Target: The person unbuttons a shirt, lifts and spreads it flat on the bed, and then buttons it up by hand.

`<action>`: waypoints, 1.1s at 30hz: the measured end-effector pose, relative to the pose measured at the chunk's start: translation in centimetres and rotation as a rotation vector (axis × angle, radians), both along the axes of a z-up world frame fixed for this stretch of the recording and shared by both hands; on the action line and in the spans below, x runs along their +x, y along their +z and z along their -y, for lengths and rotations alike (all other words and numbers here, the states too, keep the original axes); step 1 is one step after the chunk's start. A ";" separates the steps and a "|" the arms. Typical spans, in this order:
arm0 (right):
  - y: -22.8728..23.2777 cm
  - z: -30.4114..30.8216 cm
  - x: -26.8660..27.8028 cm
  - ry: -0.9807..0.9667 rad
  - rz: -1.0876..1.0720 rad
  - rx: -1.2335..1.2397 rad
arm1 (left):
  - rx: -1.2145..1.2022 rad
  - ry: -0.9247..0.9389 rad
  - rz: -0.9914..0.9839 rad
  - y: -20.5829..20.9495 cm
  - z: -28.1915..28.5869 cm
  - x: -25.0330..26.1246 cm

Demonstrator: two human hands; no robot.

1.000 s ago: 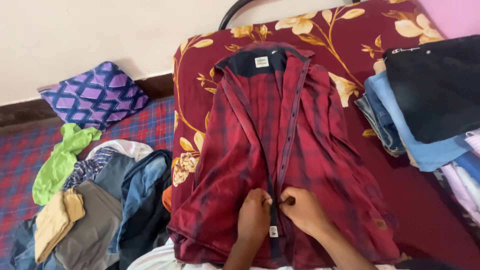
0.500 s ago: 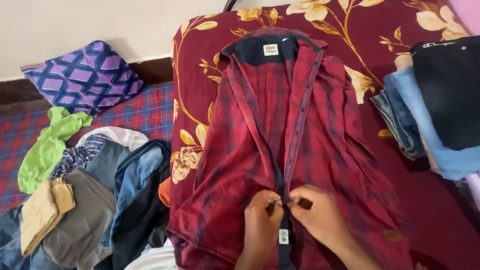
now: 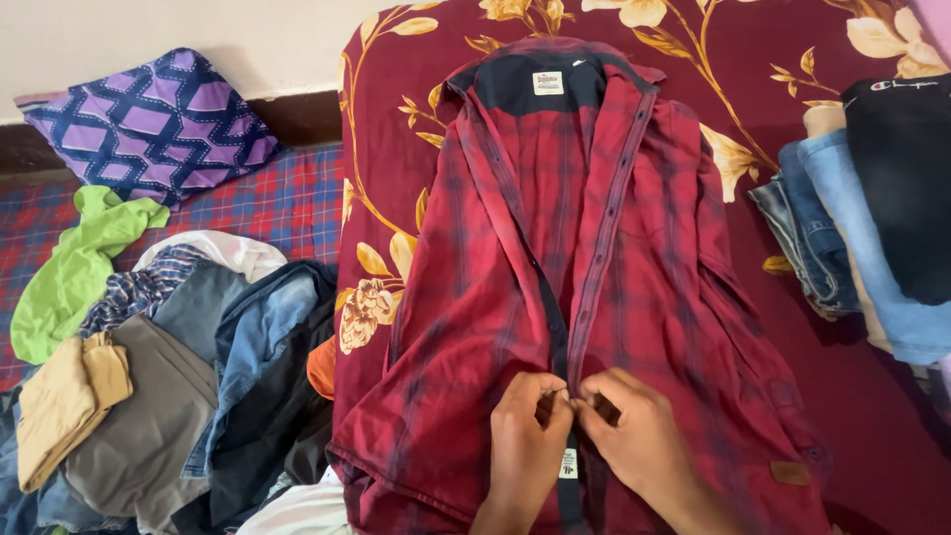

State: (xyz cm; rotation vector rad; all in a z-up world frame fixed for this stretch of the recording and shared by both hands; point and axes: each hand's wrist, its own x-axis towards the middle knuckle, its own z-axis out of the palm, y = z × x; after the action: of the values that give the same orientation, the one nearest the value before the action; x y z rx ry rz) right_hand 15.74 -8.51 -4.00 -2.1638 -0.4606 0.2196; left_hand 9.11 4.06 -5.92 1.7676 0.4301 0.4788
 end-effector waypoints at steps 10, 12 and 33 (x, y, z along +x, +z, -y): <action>0.5 0.1 -0.3 -0.077 0.160 -0.042 | -0.028 -0.047 -0.005 0.6 0.5 -0.1; 0.2 0.1 -0.3 -0.044 0.091 0.021 | -0.016 -0.022 -0.008 0.5 0.4 0.0; -0.4 0.7 0.6 0.037 -0.115 0.089 | -0.335 -0.086 -0.093 -2.6 -0.1 0.3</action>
State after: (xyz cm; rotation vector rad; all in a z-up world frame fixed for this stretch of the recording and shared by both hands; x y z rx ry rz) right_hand 16.29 -9.25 -4.40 -2.0444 -0.4361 0.3361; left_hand 9.39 4.17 -8.47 1.4807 0.4687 0.2474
